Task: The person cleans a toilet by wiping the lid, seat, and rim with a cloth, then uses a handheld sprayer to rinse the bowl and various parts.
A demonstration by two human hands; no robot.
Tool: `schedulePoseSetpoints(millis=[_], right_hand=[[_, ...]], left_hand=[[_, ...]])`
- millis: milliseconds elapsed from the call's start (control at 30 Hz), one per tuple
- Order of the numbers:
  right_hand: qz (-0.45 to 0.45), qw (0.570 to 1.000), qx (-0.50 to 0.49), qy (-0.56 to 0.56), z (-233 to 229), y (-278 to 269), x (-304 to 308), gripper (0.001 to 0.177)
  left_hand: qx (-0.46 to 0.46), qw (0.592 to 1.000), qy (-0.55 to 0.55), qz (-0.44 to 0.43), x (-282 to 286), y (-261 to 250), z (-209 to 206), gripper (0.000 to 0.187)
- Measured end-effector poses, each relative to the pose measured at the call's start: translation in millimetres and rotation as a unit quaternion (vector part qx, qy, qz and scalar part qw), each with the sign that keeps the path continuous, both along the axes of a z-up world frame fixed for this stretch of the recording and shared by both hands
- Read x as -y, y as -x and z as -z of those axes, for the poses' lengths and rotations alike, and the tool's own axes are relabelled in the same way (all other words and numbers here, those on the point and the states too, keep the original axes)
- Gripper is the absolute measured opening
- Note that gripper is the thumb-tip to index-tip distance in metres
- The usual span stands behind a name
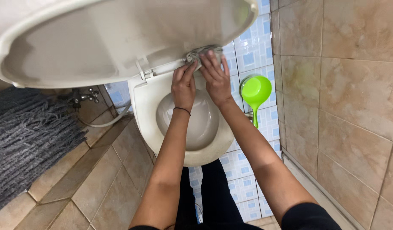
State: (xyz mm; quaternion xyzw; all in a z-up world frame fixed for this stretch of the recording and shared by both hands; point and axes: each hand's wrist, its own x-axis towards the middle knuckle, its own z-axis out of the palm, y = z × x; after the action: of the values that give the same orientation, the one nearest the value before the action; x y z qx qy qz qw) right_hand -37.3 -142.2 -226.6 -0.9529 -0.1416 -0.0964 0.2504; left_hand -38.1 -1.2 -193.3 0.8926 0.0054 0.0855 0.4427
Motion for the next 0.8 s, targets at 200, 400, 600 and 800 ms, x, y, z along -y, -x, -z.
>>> schedulePoseSetpoints(millis=[200,400,600,800], right_hand=[[0.043,0.995,-0.088,-0.024,19.4,27.2,-8.8,0.021],[-0.043,0.995,-0.090,0.027,15.1,37.6,21.4,0.031],[-0.115,0.978,-0.136,0.108,-5.9,85.5,50.9,0.031],[-0.108,0.967,-0.166,0.163,-18.1,142.7,62.4,0.034]], left_hand=[[-0.031,0.998,-0.054,0.006,1.2,24.2,24.9,0.046],[-0.070,0.996,0.011,-0.056,19.8,59.2,40.0,0.048],[-0.156,0.968,0.158,-0.116,53.0,122.7,50.6,0.050],[-0.240,0.951,0.178,-0.083,63.7,177.4,52.7,0.048]])
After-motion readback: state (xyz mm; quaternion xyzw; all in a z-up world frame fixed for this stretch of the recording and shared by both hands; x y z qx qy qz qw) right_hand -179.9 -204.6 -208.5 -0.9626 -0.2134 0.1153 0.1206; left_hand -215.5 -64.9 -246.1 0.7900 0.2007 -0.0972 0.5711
